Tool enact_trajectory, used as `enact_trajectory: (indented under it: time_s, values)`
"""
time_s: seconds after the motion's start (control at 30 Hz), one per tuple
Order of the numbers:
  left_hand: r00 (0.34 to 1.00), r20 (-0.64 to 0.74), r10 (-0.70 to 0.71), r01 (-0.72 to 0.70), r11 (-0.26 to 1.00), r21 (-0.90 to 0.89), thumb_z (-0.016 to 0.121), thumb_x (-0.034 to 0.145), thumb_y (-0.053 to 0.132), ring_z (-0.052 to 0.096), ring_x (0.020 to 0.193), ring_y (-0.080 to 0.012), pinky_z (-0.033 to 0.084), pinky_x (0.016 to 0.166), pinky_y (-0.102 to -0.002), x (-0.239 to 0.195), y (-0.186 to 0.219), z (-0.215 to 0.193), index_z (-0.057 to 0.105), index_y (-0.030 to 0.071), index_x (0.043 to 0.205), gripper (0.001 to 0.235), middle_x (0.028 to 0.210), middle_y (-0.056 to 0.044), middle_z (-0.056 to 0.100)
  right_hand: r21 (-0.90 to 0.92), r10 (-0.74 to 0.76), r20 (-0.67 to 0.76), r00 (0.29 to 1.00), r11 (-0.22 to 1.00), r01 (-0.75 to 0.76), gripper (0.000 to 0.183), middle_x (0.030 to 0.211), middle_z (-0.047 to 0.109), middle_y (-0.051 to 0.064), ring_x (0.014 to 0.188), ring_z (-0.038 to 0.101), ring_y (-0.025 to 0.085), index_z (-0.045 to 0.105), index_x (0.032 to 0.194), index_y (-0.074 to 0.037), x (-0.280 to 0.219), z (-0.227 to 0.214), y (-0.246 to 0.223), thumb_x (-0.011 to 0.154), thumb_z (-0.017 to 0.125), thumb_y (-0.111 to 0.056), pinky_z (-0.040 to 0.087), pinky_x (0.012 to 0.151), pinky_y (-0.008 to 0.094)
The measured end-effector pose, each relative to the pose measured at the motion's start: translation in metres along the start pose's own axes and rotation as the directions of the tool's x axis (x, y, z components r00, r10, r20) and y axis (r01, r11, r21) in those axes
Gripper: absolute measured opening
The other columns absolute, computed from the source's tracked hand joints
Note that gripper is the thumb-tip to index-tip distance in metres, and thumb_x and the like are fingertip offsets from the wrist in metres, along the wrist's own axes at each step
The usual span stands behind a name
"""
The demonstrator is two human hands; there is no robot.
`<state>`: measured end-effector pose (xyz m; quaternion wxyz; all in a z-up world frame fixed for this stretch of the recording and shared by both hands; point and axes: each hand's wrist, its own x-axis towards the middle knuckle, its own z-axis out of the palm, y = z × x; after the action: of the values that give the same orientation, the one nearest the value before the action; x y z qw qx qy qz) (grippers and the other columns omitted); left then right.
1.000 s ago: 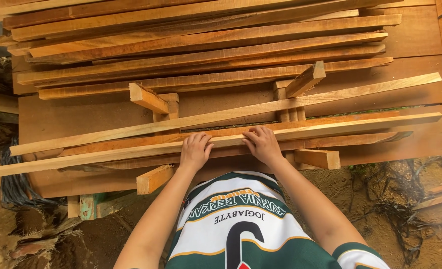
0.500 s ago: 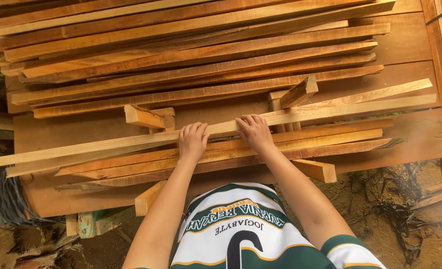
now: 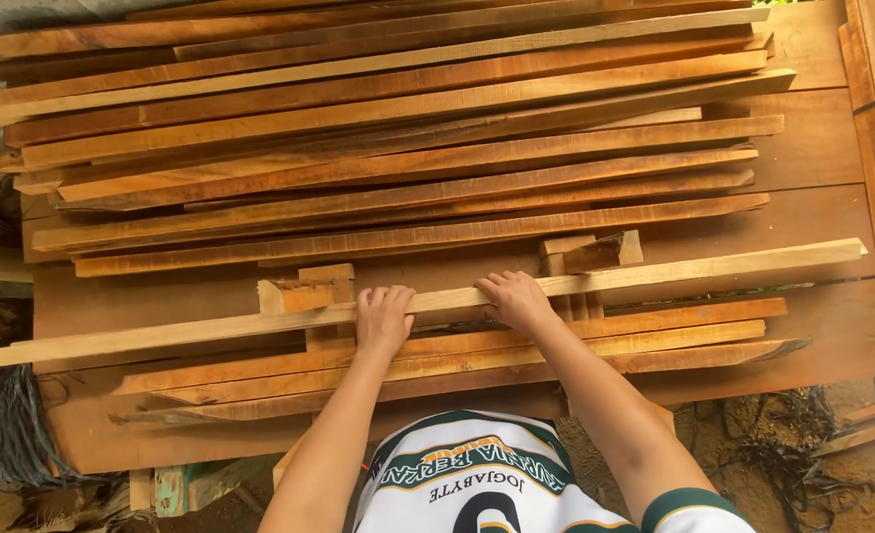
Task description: The person arranges and stacks long wooden planks on a wooden workbench. They pick up planks from a pile, align them, and place them onto a support structure, occasionally moving bundles of wood to organize the workspace.
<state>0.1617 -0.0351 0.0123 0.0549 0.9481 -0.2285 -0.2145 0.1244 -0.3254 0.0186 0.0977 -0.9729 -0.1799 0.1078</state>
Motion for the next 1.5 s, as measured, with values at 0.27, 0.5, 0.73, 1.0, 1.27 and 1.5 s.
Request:
enact_trajectory:
  time_s: [0.27, 0.5, 0.73, 1.0, 1.27, 1.5]
  values:
    - [0.985, 0.168, -0.035, 0.09, 0.939, -0.332, 0.068, 0.089, 0.056, 0.035, 0.148, -0.0324, 0.018, 0.123, -0.062, 0.038, 0.02, -0.062, 0.051, 0.012, 0.148, 0.076, 0.156, -0.01, 0.044, 0.336, 0.141, 0.059, 0.988, 0.93, -0.153, 0.054, 0.11, 0.072, 0.002, 0.108, 0.07, 0.026, 0.064, 0.125, -0.023, 0.04, -0.022, 0.0, 0.092, 0.06, -0.064, 0.053, 0.091, 0.042]
    - [0.991, -0.094, -0.092, 0.065, 0.965, -0.254, 0.056, 0.101, 0.056, 0.024, 0.154, -0.0329, 0.029, 0.12, -0.058, 0.152, -0.011, -0.116, 0.038, 0.009, 0.156, 0.074, 0.163, -0.013, 0.035, 0.273, 0.256, -0.346, 0.903, 0.948, -0.164, 0.057, 0.142, 0.056, 0.004, 0.131, 0.056, 0.028, 0.056, 0.141, -0.023, 0.147, -0.062, 0.048, 0.093, 0.069, -0.052, 0.049, 0.101, 0.047]
    - [0.981, -0.097, -0.168, 0.151, 0.974, -0.167, 0.037, 0.11, 0.052, 0.012, 0.159, -0.0324, 0.02, 0.127, -0.053, 0.227, -0.04, -0.189, 0.022, 0.001, 0.163, 0.075, 0.172, -0.017, 0.015, 0.247, 0.374, -0.213, 0.903, 0.914, -0.32, 0.078, 0.168, 0.024, 0.017, 0.155, 0.021, 0.038, 0.035, 0.158, -0.005, 0.225, -0.108, 0.104, 0.101, 0.061, -0.052, 0.019, 0.122, 0.064]
    - [0.953, -0.163, -0.254, 0.256, 0.967, -0.012, 0.044, 0.107, 0.055, 0.021, 0.155, -0.0316, 0.02, 0.123, -0.055, 0.239, -0.047, -0.155, 0.033, 0.008, 0.16, 0.072, 0.168, -0.015, 0.023, -0.045, 0.2, -0.367, 0.908, 0.972, -0.233, 0.063, 0.127, 0.057, 0.004, 0.123, 0.053, 0.03, 0.054, 0.144, -0.025, 0.26, -0.052, 0.162, 0.087, 0.075, -0.045, 0.038, 0.108, 0.05]
    - [0.966, -0.211, -0.152, 0.183, 0.974, 0.137, 0.073, 0.089, 0.05, 0.047, 0.121, -0.0252, 0.027, 0.104, -0.05, 0.277, -0.101, -0.134, 0.049, 0.02, 0.126, 0.054, 0.121, -0.004, 0.051, -0.228, 0.088, -0.397, 0.914, 0.955, -0.191, 0.026, 0.128, 0.048, 0.005, 0.119, 0.051, 0.029, 0.055, 0.112, -0.015, 0.247, -0.091, 0.148, 0.096, 0.061, -0.035, 0.043, 0.1, 0.045]
    - [0.978, -0.205, -0.043, 0.054, 0.997, 0.05, 0.066, 0.098, 0.024, 0.062, 0.116, -0.0218, 0.04, 0.104, -0.045, 0.238, -0.094, -0.155, 0.051, 0.021, 0.123, 0.03, 0.122, 0.0, 0.058, -0.237, 0.139, -0.228, 0.964, 0.952, -0.193, 0.028, 0.111, 0.065, 0.001, 0.111, 0.063, 0.023, 0.06, 0.118, -0.02, 0.219, -0.077, 0.156, 0.096, 0.062, -0.037, 0.048, 0.095, 0.04]
